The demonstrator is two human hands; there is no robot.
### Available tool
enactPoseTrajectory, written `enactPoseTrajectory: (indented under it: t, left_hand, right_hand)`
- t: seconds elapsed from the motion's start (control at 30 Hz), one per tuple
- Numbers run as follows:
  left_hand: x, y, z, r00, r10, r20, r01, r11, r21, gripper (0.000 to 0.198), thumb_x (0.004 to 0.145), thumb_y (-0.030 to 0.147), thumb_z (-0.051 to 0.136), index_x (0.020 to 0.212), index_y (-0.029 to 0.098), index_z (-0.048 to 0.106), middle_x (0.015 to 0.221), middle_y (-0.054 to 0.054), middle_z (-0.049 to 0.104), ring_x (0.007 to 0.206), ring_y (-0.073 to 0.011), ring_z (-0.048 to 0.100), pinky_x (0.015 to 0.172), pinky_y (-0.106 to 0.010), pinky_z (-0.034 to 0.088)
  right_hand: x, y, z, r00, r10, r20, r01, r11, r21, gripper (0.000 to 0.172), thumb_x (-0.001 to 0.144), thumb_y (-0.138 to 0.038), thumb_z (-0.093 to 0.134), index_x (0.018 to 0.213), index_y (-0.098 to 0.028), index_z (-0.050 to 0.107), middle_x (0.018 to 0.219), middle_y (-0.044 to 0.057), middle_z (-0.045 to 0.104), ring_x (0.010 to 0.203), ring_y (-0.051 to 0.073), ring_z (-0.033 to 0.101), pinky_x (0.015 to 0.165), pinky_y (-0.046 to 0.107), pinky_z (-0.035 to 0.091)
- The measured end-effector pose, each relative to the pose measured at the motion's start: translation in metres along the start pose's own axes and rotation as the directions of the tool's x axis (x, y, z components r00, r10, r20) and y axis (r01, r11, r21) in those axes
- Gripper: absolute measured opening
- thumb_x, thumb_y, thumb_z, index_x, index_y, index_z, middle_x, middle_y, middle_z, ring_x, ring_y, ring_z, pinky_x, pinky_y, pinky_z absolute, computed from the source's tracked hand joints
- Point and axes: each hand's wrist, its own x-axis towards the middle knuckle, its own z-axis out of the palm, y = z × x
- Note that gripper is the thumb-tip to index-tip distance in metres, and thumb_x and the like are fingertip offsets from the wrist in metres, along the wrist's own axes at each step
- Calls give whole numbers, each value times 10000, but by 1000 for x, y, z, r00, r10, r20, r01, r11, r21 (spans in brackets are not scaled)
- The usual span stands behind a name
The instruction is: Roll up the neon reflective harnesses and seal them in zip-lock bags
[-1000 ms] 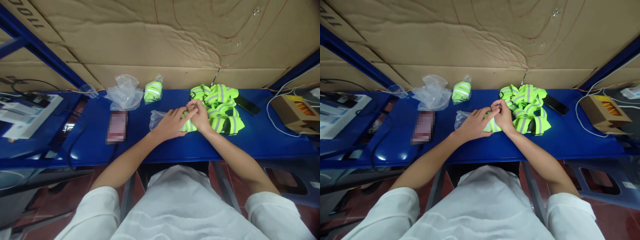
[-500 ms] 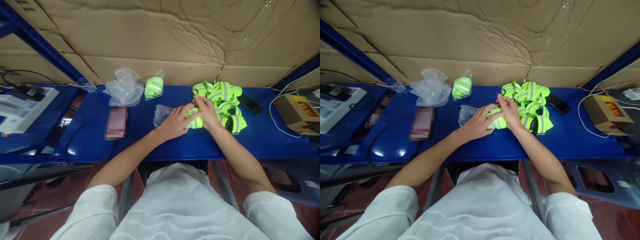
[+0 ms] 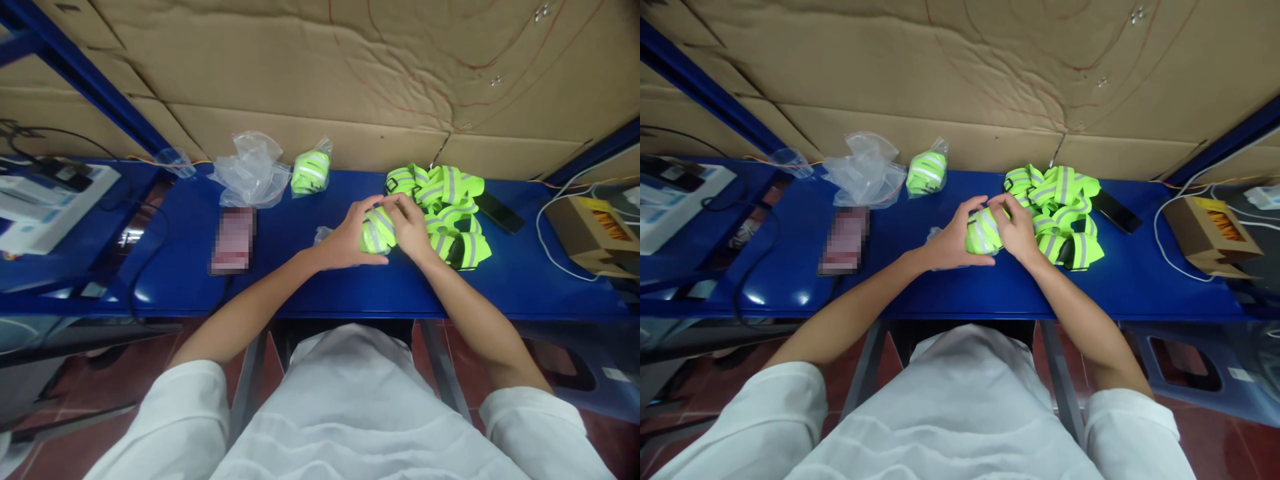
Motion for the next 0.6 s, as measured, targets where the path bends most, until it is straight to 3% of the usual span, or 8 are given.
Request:
enactPoseTrajectory:
  t: [0.07, 0.13, 0.23, 0.33, 0.43, 0.6]
  left_hand:
    - [-1, 5, -1, 998, 46, 52, -48, 998, 45, 1286, 684, 460, 967, 1657, 297, 143, 1594, -199, 324, 1521, -397, 365, 1258, -608, 362]
    - [-2, 10, -1, 996, 43, 78, -53, 990, 131, 1296, 686, 404, 976, 1663, 297, 131, 1586, -205, 315, 1539, -405, 343, 1257, -614, 367]
    - [-2, 18, 0, 998, -18, 57, 1, 955, 295, 1159, 754, 280, 915, 1649, 242, 179, 1547, -215, 366, 1466, -390, 460, 1190, -569, 462]
    - [-1, 23, 2, 996, -85, 15, 70, 901, 429, 1038, 798, 350, 878, 1615, 198, 256, 1477, -208, 475, 1348, -394, 574, 1103, -563, 528]
    - [-1, 23, 4, 995, -96, -4, 89, 901, 425, 1055, 807, 391, 882, 1623, 205, 240, 1481, -205, 494, 1381, -388, 555, 1114, -546, 528]
    - [-4, 14, 6, 1000, -1, 27, -9, 923, 384, 1283, 713, 477, 954, 1669, 205, 143, 1531, -250, 391, 1469, -418, 452, 1197, -586, 455]
  right_hand:
    - [3, 2, -1, 998, 27, -53, -24, 998, 56, 190, 914, -408, 651, 852, -235, 695, 852, 3, 721, 865, 209, 645, 859, 367, 494]
    - [6, 2, -2, 996, 57, -75, -48, 992, 116, 195, 888, -399, 654, 791, -233, 685, 826, 4, 711, 857, 208, 642, 868, 371, 501]
    - [6, 0, 0, 991, 88, -97, -74, 988, 139, 256, 889, -461, 668, 767, -236, 673, 788, 0, 678, 877, 212, 642, 885, 373, 507]
    - [3, -2, 5, 988, 92, -122, -76, 989, 129, 309, 913, -523, 670, 791, -239, 657, 745, -11, 626, 859, 202, 627, 874, 359, 506]
    - [-2, -2, 10, 988, 66, -138, -52, 993, 103, 327, 952, -546, 628, 846, -237, 645, 830, -4, 665, 876, 196, 632, 887, 356, 506]
    - [-8, 3, 16, 992, 0, -126, 0, 1000, 6, 332, 999, -545, 546, 920, -237, 641, 921, 18, 707, 949, 209, 657, 924, 364, 501]
